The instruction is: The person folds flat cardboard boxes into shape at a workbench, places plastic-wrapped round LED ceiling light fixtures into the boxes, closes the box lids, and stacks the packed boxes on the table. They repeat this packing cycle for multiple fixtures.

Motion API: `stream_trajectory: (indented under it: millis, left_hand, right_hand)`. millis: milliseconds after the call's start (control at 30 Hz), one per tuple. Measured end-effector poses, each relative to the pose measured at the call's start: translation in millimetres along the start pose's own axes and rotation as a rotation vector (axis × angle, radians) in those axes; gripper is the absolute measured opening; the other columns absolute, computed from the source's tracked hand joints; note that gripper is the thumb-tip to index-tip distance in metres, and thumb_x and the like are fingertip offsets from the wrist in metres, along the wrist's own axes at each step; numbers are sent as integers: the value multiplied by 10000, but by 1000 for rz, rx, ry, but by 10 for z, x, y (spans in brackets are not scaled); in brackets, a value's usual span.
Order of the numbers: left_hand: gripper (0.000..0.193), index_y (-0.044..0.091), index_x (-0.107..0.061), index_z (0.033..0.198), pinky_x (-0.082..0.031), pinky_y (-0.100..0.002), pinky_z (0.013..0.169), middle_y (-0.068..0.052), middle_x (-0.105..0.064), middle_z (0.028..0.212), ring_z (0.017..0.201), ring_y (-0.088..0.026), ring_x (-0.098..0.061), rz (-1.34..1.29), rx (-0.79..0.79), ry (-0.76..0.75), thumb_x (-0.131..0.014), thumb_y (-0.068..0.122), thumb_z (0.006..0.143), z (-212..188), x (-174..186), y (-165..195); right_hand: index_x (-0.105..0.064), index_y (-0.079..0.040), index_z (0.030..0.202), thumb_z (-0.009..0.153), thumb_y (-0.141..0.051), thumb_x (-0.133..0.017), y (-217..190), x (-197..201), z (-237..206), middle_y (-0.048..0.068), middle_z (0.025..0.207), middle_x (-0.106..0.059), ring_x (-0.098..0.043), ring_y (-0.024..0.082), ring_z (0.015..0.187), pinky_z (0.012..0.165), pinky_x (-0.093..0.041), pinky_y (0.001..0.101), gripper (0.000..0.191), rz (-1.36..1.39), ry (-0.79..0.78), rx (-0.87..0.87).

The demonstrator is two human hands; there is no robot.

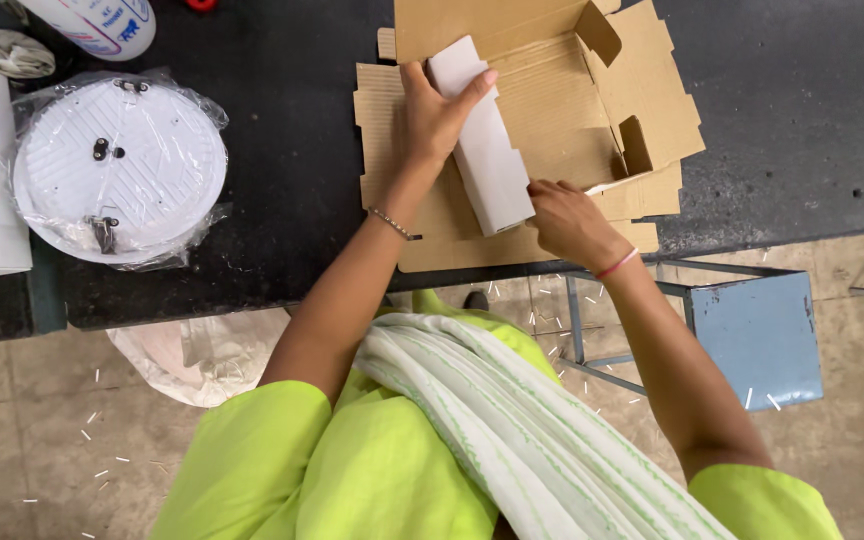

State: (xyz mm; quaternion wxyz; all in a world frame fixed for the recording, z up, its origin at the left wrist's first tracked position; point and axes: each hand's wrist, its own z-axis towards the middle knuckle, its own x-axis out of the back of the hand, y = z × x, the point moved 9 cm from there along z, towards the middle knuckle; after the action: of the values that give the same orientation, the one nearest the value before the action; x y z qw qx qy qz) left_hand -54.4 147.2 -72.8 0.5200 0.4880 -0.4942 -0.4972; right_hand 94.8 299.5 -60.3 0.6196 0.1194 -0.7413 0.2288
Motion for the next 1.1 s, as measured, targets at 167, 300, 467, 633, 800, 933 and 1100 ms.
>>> stream_trajectory:
  millis: [167, 300, 467, 633, 800, 933, 1100]
  left_hand:
    - [674, -50, -387, 1281, -479, -457, 1036, -212, -474, 1262, 1202, -322, -555, 6, -230, 172, -829, 183, 828, -15, 3, 136]
    - [499, -39, -411, 1212, -448, -481, 1040, -211, -483, 1235, 1190, -355, -537, 130, -262, 290, -686, -49, 796, -51, -5, 130]
    - [430, -44, -433, 1165, -469, -491, 954, -220, -476, 1191, 1120, -374, -539, 267, -229, 364, -616, -66, 777, -58, 12, 208]
    - [497, -28, -495, 1093, -466, -484, 898, -206, -545, 1092, 1016, -343, -577, 393, -45, 297, -803, 309, 896, -612, 281, 188]
    - [415, 46, -548, 1209, -494, -456, 993, -176, -593, 1179, 1112, -361, -581, 302, -411, -225, -732, 300, 937, -1486, -229, 516]
    - [624, 67, -620, 1156, -453, -464, 936, -116, -640, 1197, 1181, -341, -613, 853, -887, -96, -786, 430, 677, -1282, -608, 723]
    - [527, 63, -703, 954, -453, -511, 929, -106, -673, 1044, 1044, -298, -625, 954, -722, -577, -798, 558, 798, -825, -876, 347]
  right_hand:
    - [-705, -135, 1065, 881, -151, -785, 3, 382, -382, 35, 1080, -692, -643, 277, 1094, 1059, -458, 407, 201, 28, 266, -206]
    - [-629, -45, 1293, 788, -254, -829, -308, 691, -540, 142, 1238, -658, -634, 342, 1124, 1025, -455, 476, 582, 82, 522, -140]
    - [-571, 47, 1309, 865, -285, -814, -503, 519, -100, 248, 1240, -622, -614, 421, 1073, 888, -519, 494, 605, 177, 564, -280]
    - [-670, -66, 1170, 835, -51, -678, -135, 242, -21, 149, 1095, -664, -664, 374, 957, 776, -545, 491, 335, 137, 348, -452]
    - [-690, -106, 1091, 845, -12, -662, 329, 324, -468, 106, 1004, -653, -665, 349, 930, 755, -538, 467, 265, 66, 353, -427]
    - [-664, -77, 1048, 850, -162, -771, 266, 378, -453, 123, 980, -634, -651, 350, 907, 762, -527, 456, 241, 35, 476, -312]
    - [-676, -86, 936, 880, -295, -771, 297, 360, -403, 108, 905, -636, -660, 332, 860, 711, -523, 456, 237, 32, 511, -377]
